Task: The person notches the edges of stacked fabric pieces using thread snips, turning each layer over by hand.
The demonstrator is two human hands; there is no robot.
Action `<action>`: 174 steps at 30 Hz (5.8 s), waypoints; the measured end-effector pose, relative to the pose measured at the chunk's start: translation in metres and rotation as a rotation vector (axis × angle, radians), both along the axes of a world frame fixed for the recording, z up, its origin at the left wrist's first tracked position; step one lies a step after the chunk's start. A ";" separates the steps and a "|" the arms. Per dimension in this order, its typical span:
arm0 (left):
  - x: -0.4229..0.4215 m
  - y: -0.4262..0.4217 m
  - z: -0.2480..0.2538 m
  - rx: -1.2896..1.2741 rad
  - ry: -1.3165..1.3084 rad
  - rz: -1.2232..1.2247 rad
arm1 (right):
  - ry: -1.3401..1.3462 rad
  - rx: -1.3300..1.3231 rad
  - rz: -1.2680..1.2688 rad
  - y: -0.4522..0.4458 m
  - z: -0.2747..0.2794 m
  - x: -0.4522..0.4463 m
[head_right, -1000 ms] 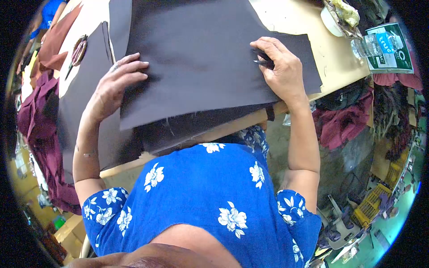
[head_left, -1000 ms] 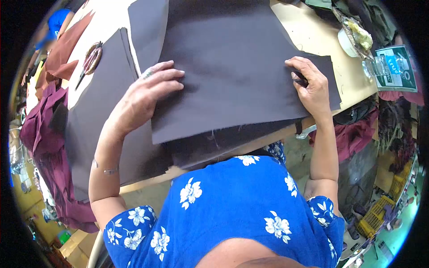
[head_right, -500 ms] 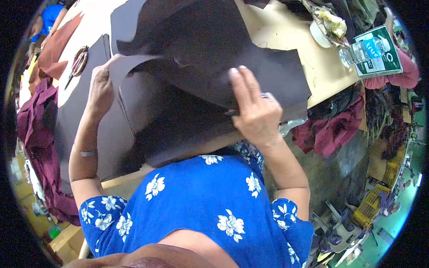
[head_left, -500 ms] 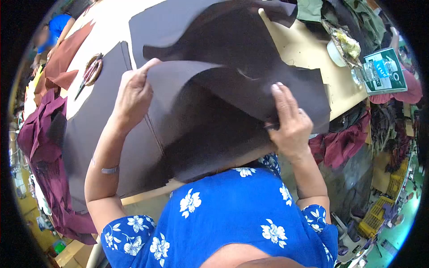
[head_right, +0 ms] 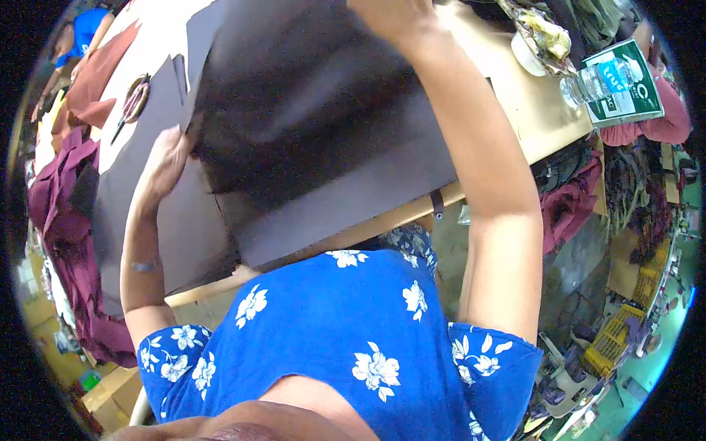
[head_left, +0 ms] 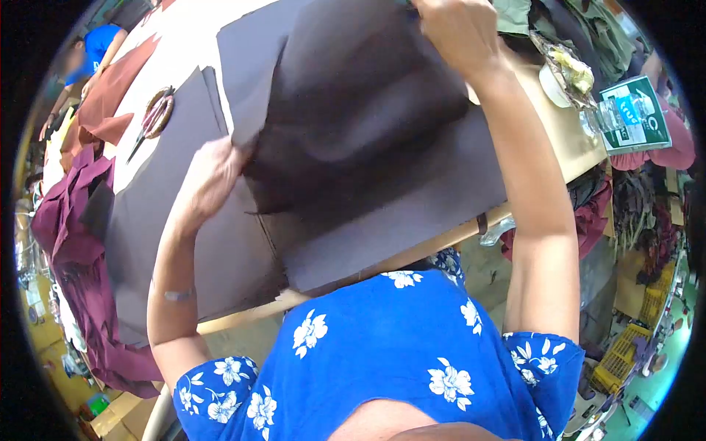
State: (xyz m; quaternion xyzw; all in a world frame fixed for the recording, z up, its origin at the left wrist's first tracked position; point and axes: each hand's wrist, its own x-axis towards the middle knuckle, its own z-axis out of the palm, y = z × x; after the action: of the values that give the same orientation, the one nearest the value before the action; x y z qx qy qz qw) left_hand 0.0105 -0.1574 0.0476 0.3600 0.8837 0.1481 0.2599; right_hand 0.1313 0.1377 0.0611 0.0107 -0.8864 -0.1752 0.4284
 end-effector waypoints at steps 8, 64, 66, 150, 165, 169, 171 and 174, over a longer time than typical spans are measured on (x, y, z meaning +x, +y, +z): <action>-0.023 -0.009 -0.033 0.507 -0.234 0.265 | 0.016 -0.592 -0.309 -0.010 -0.013 0.078; -0.001 -0.004 0.012 0.179 -0.093 -0.262 | -0.278 -1.362 0.158 -0.080 -0.056 0.119; -0.001 0.026 0.004 0.186 0.248 -0.430 | -0.300 -1.241 0.146 -0.075 -0.063 0.111; -0.077 0.147 -0.036 0.470 0.388 -0.542 | -0.387 -1.069 0.047 -0.088 -0.071 0.085; -0.056 0.157 -0.048 0.461 0.967 -0.699 | -0.415 -0.938 0.020 -0.086 -0.075 0.083; 0.007 0.137 -0.026 0.327 0.317 -0.782 | -0.436 -0.897 -0.013 -0.087 -0.072 0.082; 0.028 0.119 -0.027 0.387 0.252 -0.815 | -0.422 -0.916 0.000 -0.086 -0.072 0.083; 0.035 0.101 -0.043 0.332 0.299 -0.811 | -0.406 -0.975 0.013 -0.082 -0.072 0.085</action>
State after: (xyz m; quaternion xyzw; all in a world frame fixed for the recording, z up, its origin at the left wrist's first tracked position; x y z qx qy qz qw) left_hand 0.0450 -0.0561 0.0045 0.7307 0.6637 0.1205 0.1056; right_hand 0.2161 0.0554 -0.0114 -0.1507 -0.9301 0.2656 0.2043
